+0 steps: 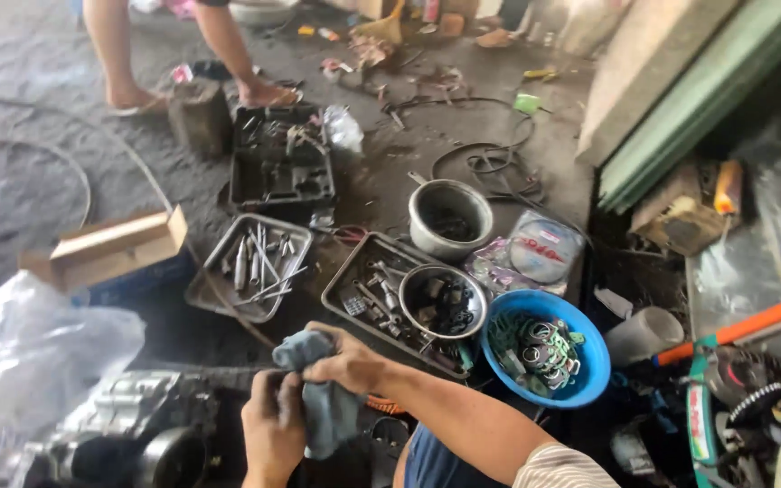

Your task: The person sits on the floor and assembles small engine parts. They wipe a crankshaft with a cloth, insert it into a cylinder block, then add a piston and connecting rod. They repeatedly insert and remove bolts and small components while adjusting the assembly.

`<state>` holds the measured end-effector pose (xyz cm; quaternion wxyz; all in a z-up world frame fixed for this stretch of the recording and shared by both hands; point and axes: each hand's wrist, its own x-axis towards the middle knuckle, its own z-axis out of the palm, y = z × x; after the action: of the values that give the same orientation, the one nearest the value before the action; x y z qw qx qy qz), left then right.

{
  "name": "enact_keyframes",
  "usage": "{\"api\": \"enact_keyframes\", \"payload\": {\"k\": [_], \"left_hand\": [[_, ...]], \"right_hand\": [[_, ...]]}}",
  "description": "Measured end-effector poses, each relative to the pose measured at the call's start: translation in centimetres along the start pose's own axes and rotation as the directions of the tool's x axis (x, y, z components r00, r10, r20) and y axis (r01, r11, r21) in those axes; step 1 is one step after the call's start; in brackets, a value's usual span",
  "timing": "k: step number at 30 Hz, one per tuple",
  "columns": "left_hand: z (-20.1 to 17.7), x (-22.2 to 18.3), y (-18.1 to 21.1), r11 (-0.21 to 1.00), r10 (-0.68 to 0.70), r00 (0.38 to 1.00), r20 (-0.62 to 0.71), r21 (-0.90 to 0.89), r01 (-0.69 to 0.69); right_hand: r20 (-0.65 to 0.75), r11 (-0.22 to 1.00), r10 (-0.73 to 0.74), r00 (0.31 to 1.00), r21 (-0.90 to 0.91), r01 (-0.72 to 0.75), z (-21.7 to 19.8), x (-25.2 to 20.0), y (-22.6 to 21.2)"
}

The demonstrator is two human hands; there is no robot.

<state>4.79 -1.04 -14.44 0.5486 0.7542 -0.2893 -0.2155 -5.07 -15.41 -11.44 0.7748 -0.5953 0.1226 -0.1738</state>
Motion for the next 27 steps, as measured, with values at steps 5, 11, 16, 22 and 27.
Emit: {"api": "enact_keyframes", "payload": {"k": [5, 11, 16, 22, 27], "left_hand": [[1.2, -0.4, 0.4, 0.608, -0.355, 0.904, 0.240, -0.675, 0.418], [1.1, -3.6, 3.0, 0.979, 0.027, 0.972, -0.235, -0.192, -0.073], [0.7, -2.3, 0.4, 0.550, 0.825, 0.541, -0.161, 0.444, -0.707], [-0.7, -4.5, -0.2, 0.812, 0.526, 0.828, -0.192, -0.175, -0.557], [-2.7, -5.4, -1.0, 0.734, 0.343, 0.895, -0.286, -0.513, -0.446]], "right_hand": [[0.165, 0.962, -0.008, 0.986, -0.269, 0.053, 0.3, -1.7, -3.3], [0.037, 0.997, -0.070, 0.997, 0.021, 0.069, -0.5, -1.5, 1.0], [-0.148, 0.997, -0.072, 0.986, -0.007, 0.072, -0.6, 0.1, 2.6], [-0.277, 0.972, -0.181, 0.943, -0.198, 0.128, -3.5, 0.6, -2.2], [-0.132, 0.167, 0.616, 0.776, -0.941, -0.293, -6.5, 0.8, -2.0]]}}
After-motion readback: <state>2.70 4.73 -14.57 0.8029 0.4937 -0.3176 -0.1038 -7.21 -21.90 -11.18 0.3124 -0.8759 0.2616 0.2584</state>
